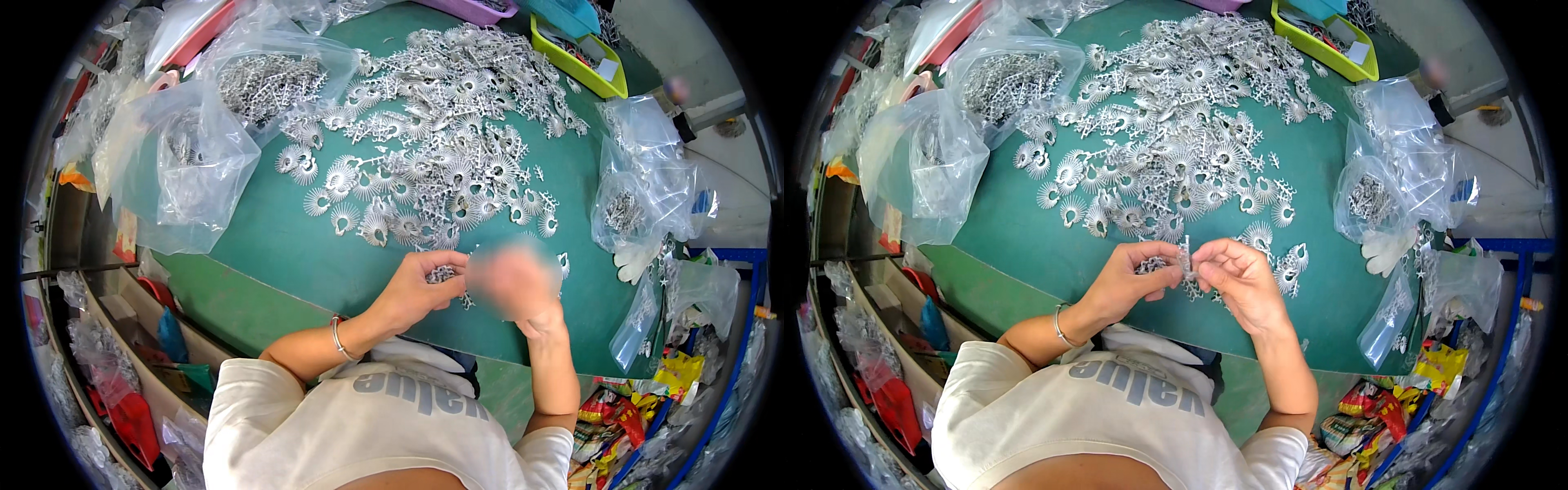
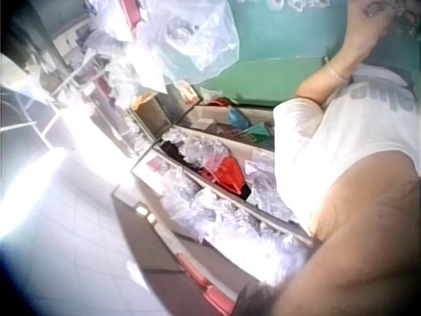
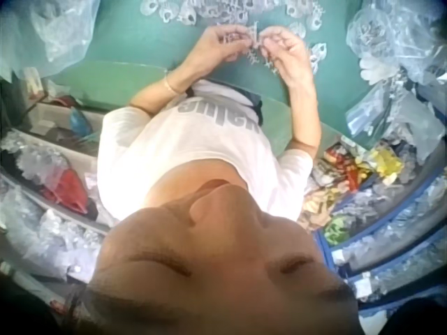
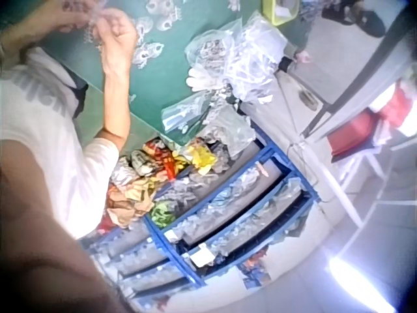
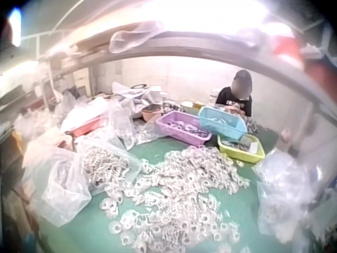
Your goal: The person sorts through a large pile of intricate silver metal components on a workbench, picking up individual pieces to examine them before placing them into plastic bags or sorting bins.
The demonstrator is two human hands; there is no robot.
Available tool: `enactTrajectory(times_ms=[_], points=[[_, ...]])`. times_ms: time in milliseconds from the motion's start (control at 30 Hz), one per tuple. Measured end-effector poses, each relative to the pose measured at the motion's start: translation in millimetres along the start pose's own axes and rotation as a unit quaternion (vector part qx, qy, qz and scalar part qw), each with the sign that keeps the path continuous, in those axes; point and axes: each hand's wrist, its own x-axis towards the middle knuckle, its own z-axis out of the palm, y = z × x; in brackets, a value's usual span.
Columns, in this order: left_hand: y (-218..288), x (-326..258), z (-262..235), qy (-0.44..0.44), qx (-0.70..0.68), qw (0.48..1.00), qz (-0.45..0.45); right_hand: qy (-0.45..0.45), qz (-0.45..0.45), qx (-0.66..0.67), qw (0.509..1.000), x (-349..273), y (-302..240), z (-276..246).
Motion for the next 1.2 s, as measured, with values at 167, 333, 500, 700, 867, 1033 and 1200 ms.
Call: enactTrajectory(times_ms=[167, 333, 500, 700, 867, 1033, 1200], points=[[-6.0, 6.5, -5.3, 0.061, 0.086, 0.991, 0.088, -0.018, -0.021, -0.144, 0.989, 0.1, -10.0, -6.9], [-8.4, 4.8, -16.3, 0.082, 0.143, 0.980, 0.113, -0.052, 0.060, -0.308, 0.948, 20.0, -40.6, -24.7], [-11.5, 7.0, -16.7, 0.083, 0.136, 0.981, 0.112, 0.096, -0.107, -0.275, 0.951, 114.6, -104.8, -24.3], [-6.8, 2.8, -18.0, 0.076, 0.148, 0.978, 0.128, 0.155, -0.267, -0.143, 0.940, 275.1, -161.2, -7.1], [-3.4, -1.7, -27.1, 0.080, 0.123, 0.985, 0.094, 0.063, -0.187, -0.347, 0.917, 240.0, -94.3, -6.0], [-7.7, 0.1, -32.2, -0.004, -0.003, 0.999, 0.032, 0.022, -0.216, -0.539, 0.814, 165.4, -62.2, -26.6], [-20.6, 3.8, -31.5, -0.087, -0.188, 0.977, 0.045, -0.052, -0.303, -0.730, 0.611, 109.8, -20.4, -3.4]])
